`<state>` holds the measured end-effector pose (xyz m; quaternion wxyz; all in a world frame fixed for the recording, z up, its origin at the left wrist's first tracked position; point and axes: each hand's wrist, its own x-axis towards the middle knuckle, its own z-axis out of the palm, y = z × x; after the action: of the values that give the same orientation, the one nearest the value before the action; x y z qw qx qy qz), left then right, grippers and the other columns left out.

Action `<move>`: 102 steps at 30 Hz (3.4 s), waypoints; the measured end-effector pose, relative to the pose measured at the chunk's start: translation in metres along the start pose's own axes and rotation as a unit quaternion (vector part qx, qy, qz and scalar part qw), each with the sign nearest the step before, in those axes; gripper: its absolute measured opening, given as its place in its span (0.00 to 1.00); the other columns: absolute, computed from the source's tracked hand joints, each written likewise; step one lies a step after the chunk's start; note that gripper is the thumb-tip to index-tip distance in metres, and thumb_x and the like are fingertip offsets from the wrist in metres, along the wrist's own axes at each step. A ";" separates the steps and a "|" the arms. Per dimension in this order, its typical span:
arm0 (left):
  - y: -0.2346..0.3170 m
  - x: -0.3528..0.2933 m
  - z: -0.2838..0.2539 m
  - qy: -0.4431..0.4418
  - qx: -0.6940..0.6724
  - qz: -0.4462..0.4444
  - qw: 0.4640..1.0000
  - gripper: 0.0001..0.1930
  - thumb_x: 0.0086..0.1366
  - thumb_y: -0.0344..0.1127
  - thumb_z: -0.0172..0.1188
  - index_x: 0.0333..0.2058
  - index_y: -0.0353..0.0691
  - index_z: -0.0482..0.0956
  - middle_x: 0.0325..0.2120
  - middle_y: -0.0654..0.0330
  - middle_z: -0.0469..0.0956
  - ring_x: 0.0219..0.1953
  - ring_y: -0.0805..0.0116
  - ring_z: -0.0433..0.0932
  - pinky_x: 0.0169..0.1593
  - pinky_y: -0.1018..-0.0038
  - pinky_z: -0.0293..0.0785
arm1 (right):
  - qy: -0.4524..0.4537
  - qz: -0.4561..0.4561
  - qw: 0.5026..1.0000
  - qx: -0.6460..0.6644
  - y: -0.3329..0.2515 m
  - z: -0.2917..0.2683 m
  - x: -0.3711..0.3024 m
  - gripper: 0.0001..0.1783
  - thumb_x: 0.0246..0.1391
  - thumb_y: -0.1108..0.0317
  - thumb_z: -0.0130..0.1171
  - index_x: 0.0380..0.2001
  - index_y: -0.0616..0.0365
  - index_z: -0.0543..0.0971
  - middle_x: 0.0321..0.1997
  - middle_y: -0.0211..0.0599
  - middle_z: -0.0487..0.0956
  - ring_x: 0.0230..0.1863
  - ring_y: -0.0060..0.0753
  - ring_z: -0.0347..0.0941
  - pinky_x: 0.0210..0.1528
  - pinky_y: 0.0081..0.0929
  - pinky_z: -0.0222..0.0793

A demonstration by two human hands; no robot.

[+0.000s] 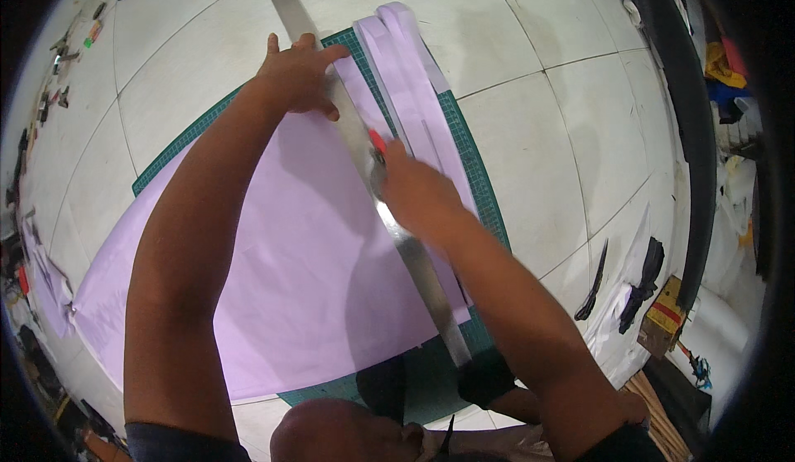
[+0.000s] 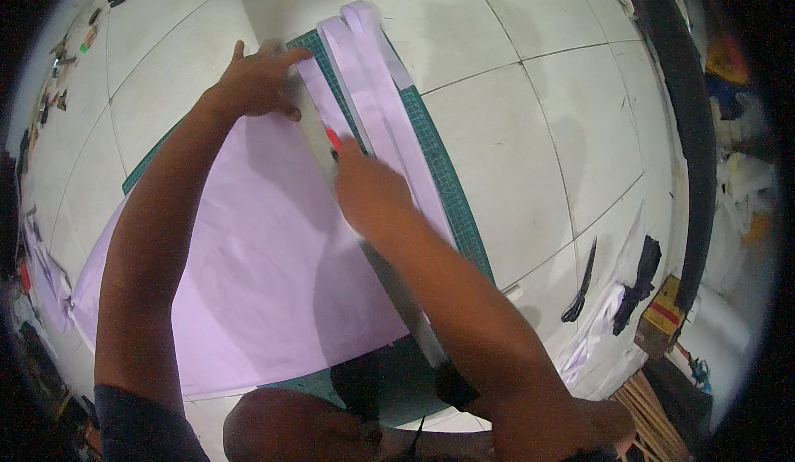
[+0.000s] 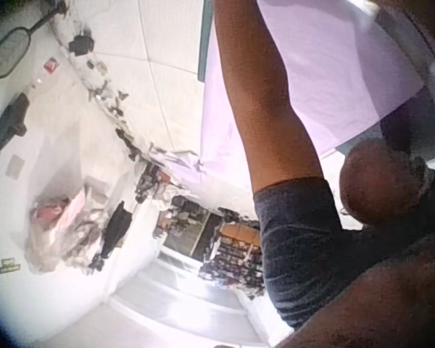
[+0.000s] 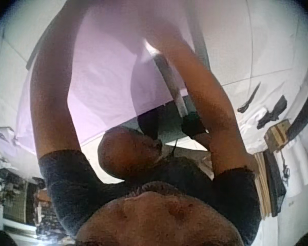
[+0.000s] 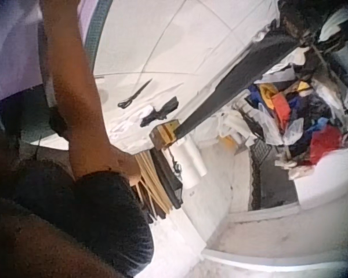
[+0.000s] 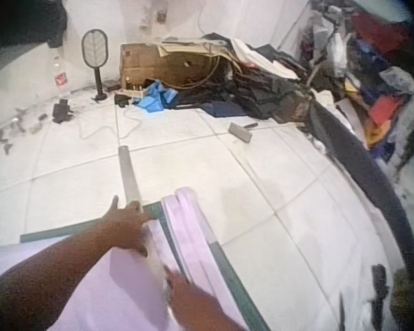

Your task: The person marks a piece of purple fabric with a pen using a metal ruler as a guide, and then cuts strips from the fabric with a utility knife.

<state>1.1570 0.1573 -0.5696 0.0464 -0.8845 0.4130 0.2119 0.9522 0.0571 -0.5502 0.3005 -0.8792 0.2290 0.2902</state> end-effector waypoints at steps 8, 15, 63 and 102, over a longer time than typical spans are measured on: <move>-0.001 0.005 0.015 0.013 0.065 -0.015 0.998 0.50 0.44 0.48 0.79 0.66 0.67 0.62 0.64 0.46 0.65 0.66 0.49 0.66 0.70 0.37 0.45 | -0.102 0.122 0.987 0.012 0.083 0.062 -0.144 0.13 0.64 0.63 0.48 0.45 0.58 0.63 0.32 0.60 0.80 0.37 0.67 0.78 0.42 0.60 0.71; -0.008 0.007 0.017 0.028 0.081 -0.007 0.996 0.53 0.42 0.48 0.79 0.67 0.66 0.59 0.65 0.47 0.62 0.67 0.45 0.63 0.68 0.32 0.46 | -0.214 0.237 0.946 -0.060 0.160 0.121 -0.270 0.11 0.63 0.64 0.45 0.43 0.59 0.62 0.34 0.61 0.80 0.38 0.69 0.78 0.42 0.60 0.73; -0.006 0.001 0.008 0.029 0.000 0.002 1.000 0.49 0.41 0.51 0.79 0.64 0.64 0.64 0.58 0.53 0.68 0.59 0.53 0.74 0.68 0.38 0.49 | 0.070 -0.056 0.995 -0.031 -0.041 -0.024 0.065 0.17 0.61 0.67 0.47 0.50 0.66 0.68 0.45 0.61 0.80 0.49 0.61 0.78 0.53 0.52 0.71; -0.011 -0.009 0.013 0.047 -0.088 -0.047 0.994 0.70 0.35 0.52 0.82 0.71 0.45 0.42 0.67 0.52 0.63 0.63 0.53 0.71 0.70 0.43 0.49 | 0.128 -0.059 0.987 0.072 0.020 0.020 -0.018 0.15 0.64 0.64 0.49 0.47 0.63 0.64 0.32 0.62 0.79 0.37 0.67 0.77 0.42 0.57 0.72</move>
<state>1.1563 0.1743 -0.5783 -0.0413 -0.9126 0.3520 0.2038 0.9202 0.0599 -0.5590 0.3478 -0.8973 0.2333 0.1393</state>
